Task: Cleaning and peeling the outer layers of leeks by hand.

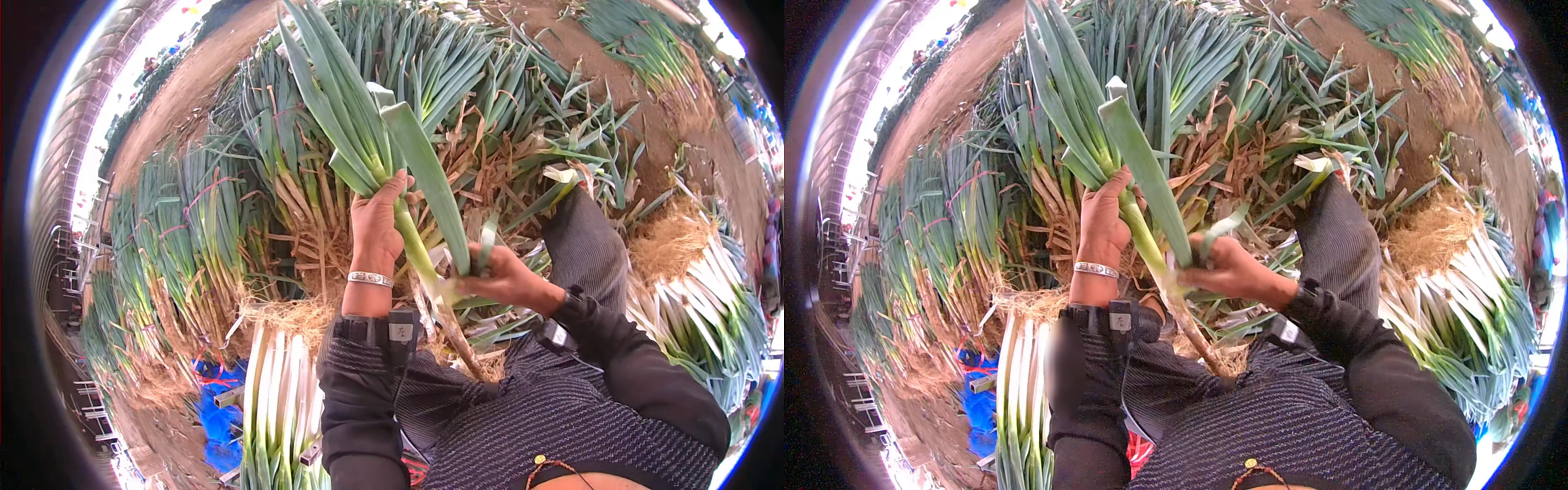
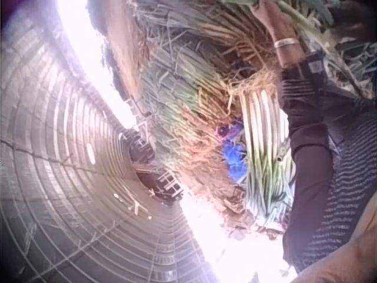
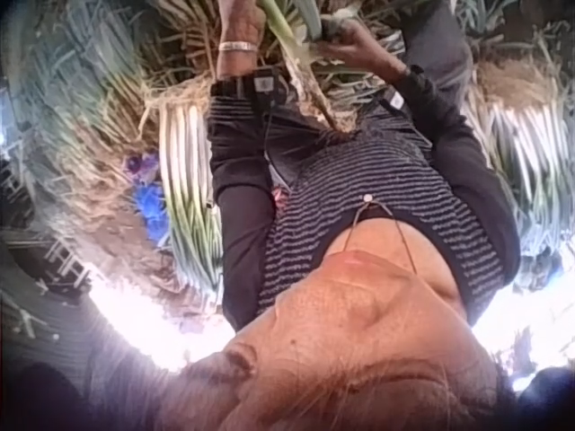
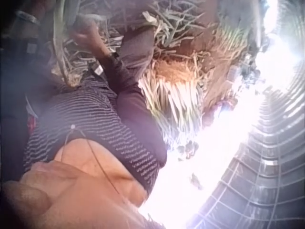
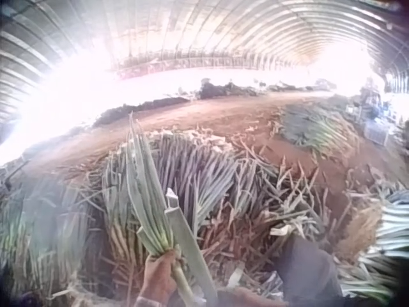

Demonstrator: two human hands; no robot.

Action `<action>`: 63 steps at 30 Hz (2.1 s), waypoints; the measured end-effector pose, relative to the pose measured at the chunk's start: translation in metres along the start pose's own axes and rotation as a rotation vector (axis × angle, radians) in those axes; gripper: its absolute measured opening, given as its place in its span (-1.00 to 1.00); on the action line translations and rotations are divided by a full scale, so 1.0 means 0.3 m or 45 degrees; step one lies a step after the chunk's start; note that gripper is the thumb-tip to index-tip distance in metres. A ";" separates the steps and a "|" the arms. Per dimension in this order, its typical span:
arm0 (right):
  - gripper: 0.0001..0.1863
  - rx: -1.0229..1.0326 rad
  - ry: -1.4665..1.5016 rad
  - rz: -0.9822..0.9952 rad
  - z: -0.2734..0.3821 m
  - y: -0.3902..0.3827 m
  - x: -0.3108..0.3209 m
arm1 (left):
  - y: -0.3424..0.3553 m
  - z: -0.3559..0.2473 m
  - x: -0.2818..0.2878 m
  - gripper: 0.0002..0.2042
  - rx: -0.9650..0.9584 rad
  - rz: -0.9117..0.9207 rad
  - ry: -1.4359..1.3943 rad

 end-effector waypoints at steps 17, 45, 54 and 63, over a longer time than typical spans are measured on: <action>-0.46 -0.130 0.901 0.091 -0.006 -0.222 -0.038 | 0.037 0.066 0.019 -0.76 0.110 -0.010 0.083; -0.39 0.394 -0.944 0.108 -0.051 -0.035 -0.111 | 0.092 -0.233 0.193 -0.70 -0.443 -0.360 -0.013; -0.57 0.554 -1.012 -0.038 -0.028 0.013 -0.148 | 0.088 -0.224 0.188 -0.69 -0.414 -0.390 -0.036; -0.48 0.468 -0.804 0.301 -0.014 -0.027 -0.146 | 0.086 -0.266 0.223 -0.70 -0.508 -0.432 0.024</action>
Point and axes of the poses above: each hand's wrist, its own y-axis towards the middle knuckle, its own x-axis out of the back of the hand, z = x × y, the point moved 4 cm from there along y, towards the middle knuckle, and after that the axes turned 5 degrees about z, right-handed, at the moved point
